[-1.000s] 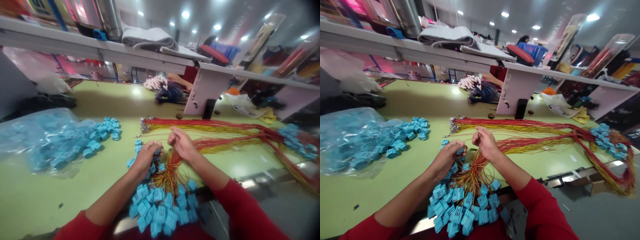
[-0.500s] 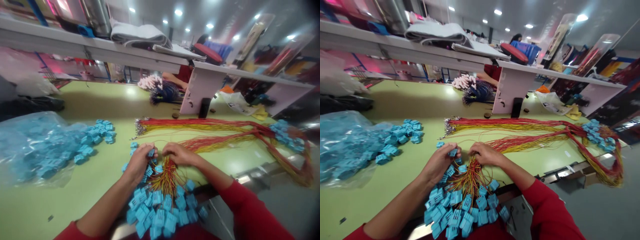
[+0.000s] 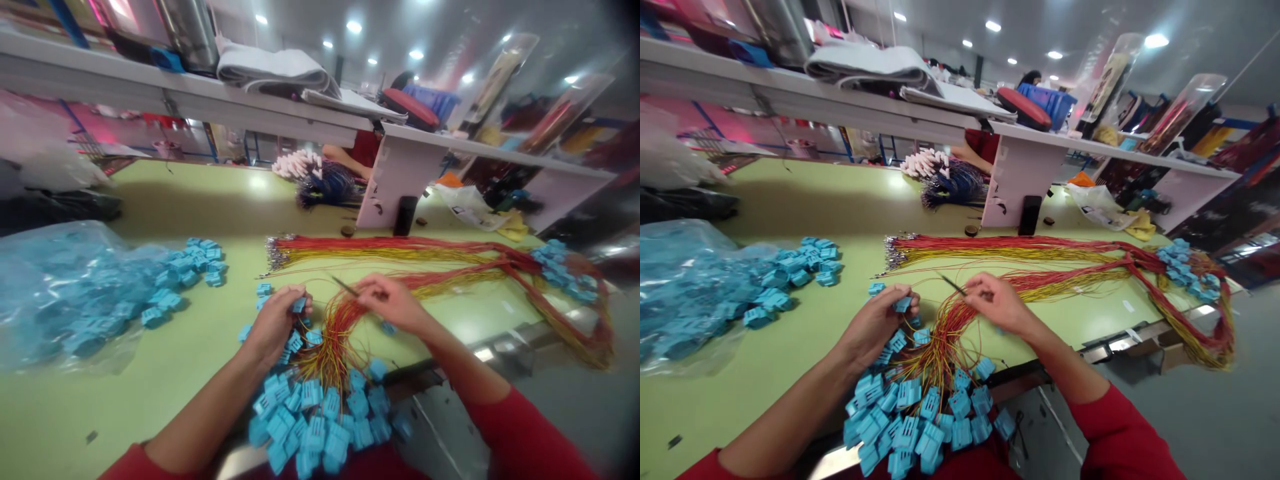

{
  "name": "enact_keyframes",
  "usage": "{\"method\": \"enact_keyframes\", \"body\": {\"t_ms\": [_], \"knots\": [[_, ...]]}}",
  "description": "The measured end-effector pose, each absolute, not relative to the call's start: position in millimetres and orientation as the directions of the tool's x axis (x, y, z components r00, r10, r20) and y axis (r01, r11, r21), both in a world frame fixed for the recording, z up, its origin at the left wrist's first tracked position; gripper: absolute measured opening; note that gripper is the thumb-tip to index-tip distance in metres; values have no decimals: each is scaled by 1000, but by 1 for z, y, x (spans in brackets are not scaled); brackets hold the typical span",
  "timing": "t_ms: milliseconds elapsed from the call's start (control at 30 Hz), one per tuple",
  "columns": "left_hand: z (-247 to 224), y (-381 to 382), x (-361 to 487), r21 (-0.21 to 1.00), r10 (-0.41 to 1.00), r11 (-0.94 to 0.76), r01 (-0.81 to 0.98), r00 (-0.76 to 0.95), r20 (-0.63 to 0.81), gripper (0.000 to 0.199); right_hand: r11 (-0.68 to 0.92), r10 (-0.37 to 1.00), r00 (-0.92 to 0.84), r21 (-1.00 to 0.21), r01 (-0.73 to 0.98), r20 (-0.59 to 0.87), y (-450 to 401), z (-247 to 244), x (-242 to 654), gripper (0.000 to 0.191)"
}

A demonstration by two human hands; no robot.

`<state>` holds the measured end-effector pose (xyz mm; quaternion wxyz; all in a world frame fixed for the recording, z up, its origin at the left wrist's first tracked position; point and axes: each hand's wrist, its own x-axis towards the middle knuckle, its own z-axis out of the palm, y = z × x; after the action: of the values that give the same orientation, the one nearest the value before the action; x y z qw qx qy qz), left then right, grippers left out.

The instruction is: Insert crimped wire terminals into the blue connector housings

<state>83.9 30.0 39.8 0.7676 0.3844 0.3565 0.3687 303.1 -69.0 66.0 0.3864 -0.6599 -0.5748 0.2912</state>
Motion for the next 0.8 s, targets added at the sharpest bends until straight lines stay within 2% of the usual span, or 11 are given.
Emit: {"method": "enact_keyframes", "body": {"t_ms": [67,133,233,300,367,433,467,633,733,800], "knots": [[40,30,84,849,837,438,-297,479,-264,42,47,934,300,-898,438,195,-67,83,312,29],[40,31,83,846,835,441,-300,483,-264,41,124,875,379,-896,426,301,-63,96,320,31],[40,31,84,842,829,448,-300,492,-265,39,166,839,364,-828,536,404,-47,103,331,27],[39,31,85,840,824,452,-301,500,-265,38,145,845,304,-734,663,441,-25,98,337,23],[39,31,86,836,822,455,-306,505,-263,36,64,875,234,-579,813,424,9,89,343,20],[39,31,86,832,825,454,-317,503,-258,35,-77,944,174,-324,943,282,49,78,345,26],[39,31,86,830,826,454,-324,501,-256,34,-91,958,159,-275,957,237,69,73,346,27],[40,31,84,814,836,453,-364,490,-246,35,-140,981,158,-156,978,111,151,50,348,28],[41,31,84,808,839,451,-378,488,-240,34,-158,983,168,-127,979,73,173,39,350,22],[41,32,84,807,838,452,-380,491,-238,31,-155,984,164,-129,980,68,177,36,350,24]]}}
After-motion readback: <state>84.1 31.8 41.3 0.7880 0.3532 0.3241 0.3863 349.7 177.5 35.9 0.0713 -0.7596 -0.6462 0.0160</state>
